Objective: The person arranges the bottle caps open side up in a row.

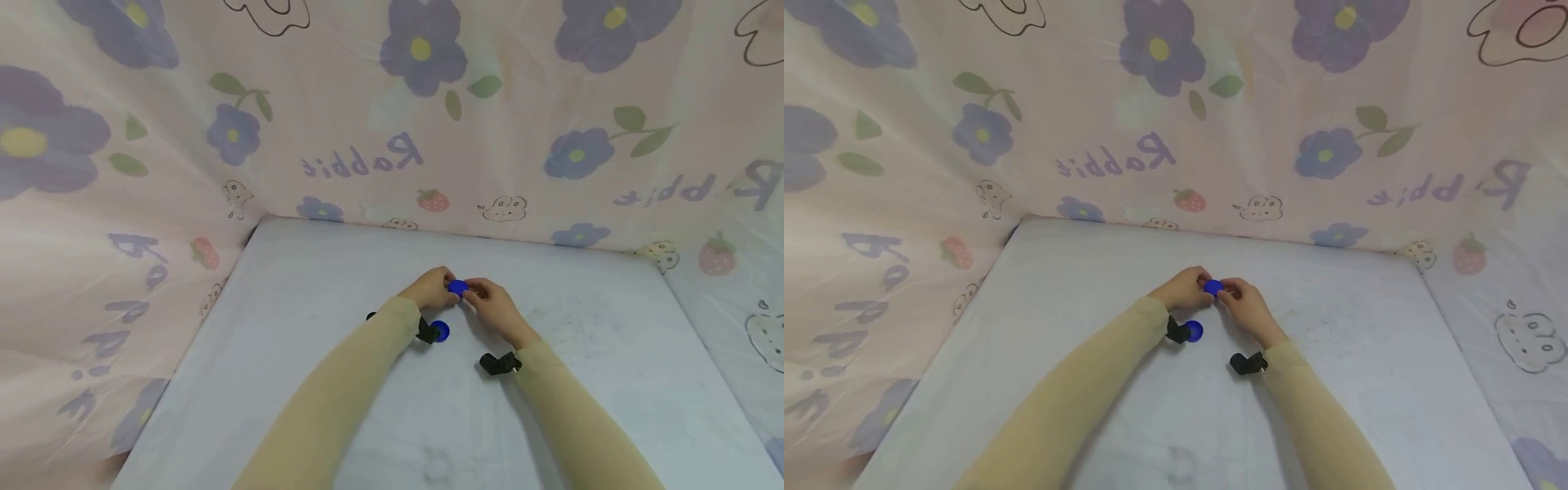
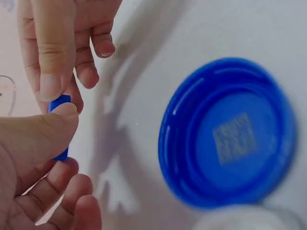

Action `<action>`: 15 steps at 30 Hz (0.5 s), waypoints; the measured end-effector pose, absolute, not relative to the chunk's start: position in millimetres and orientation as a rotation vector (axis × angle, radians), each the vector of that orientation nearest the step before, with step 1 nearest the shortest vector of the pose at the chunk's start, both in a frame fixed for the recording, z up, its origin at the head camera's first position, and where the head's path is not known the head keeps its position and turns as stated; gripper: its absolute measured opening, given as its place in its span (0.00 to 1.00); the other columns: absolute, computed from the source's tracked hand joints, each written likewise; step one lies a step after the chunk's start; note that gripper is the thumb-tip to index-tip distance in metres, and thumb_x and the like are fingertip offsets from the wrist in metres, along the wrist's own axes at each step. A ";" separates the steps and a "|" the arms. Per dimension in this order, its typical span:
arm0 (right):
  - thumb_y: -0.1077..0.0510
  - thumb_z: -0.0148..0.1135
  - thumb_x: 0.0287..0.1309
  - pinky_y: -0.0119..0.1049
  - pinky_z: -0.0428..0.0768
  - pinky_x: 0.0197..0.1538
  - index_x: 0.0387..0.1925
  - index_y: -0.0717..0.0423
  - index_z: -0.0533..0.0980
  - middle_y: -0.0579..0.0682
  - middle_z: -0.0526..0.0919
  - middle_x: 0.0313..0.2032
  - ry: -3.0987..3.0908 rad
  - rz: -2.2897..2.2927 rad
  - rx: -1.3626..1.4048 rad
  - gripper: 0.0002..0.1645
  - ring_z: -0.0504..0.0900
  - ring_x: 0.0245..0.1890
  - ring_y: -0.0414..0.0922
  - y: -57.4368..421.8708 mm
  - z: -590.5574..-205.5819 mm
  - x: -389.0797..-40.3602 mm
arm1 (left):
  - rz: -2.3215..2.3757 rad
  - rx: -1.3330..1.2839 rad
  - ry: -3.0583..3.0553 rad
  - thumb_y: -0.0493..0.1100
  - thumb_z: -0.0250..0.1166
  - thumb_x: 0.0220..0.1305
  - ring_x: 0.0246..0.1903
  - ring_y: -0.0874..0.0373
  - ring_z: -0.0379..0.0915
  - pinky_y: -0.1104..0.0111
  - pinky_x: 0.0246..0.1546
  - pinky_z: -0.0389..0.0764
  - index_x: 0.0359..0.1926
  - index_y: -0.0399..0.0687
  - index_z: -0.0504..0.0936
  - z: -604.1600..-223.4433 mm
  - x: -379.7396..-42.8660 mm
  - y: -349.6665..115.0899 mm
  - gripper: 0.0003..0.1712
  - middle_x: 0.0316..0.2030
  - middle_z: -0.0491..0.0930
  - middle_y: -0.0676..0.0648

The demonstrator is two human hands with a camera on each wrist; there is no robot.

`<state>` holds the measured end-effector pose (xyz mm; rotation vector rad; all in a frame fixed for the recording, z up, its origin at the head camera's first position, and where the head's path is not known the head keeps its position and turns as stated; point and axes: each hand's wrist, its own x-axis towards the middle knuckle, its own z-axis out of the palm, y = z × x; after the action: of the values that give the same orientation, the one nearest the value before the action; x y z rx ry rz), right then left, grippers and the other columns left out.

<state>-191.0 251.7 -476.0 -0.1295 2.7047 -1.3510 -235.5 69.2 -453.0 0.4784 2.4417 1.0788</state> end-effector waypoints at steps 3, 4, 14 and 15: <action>0.49 0.56 0.69 0.50 0.73 0.52 0.60 0.57 0.72 0.56 0.80 0.50 2.747 -1.343 -0.180 0.24 0.77 0.50 0.53 249.3 -474.2 -183.9 | 1.120 0.475 2.434 0.44 0.69 0.61 0.41 0.61 0.73 0.68 0.47 0.73 0.54 0.43 0.74 -449.8 -228.1 61.5 0.23 0.41 0.76 0.52; 0.49 0.57 0.68 0.49 0.74 0.52 0.60 0.57 0.72 0.56 0.80 0.49 2.765 -1.345 -0.207 0.24 0.78 0.49 0.53 247.8 -473.1 -181.5 | 1.132 0.478 2.437 0.44 0.69 0.61 0.41 0.61 0.73 0.68 0.47 0.73 0.55 0.44 0.74 -447.8 -224.7 58.4 0.23 0.41 0.76 0.53; 0.49 0.57 0.68 0.44 0.73 0.47 0.58 0.56 0.73 0.51 0.80 0.46 2.816 -1.347 -0.295 0.22 0.77 0.45 0.47 231.2 -458.6 -149.3 | 1.178 0.596 2.419 0.47 0.66 0.65 0.39 0.64 0.74 0.71 0.40 0.76 0.60 0.48 0.74 -439.9 -195.5 31.8 0.24 0.44 0.75 0.55; 0.49 0.57 0.68 0.44 0.73 0.47 0.58 0.56 0.73 0.51 0.80 0.46 2.819 -1.346 -0.297 0.23 0.77 0.45 0.47 230.1 -458.5 -147.8 | 1.185 0.601 2.419 0.47 0.66 0.65 0.39 0.64 0.74 0.71 0.40 0.76 0.60 0.48 0.74 -440.0 -193.8 30.5 0.24 0.44 0.75 0.55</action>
<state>-147.8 230.1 -458.5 -0.2971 2.8187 -1.3455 -193.8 30.5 -440.0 0.6011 2.4187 1.1848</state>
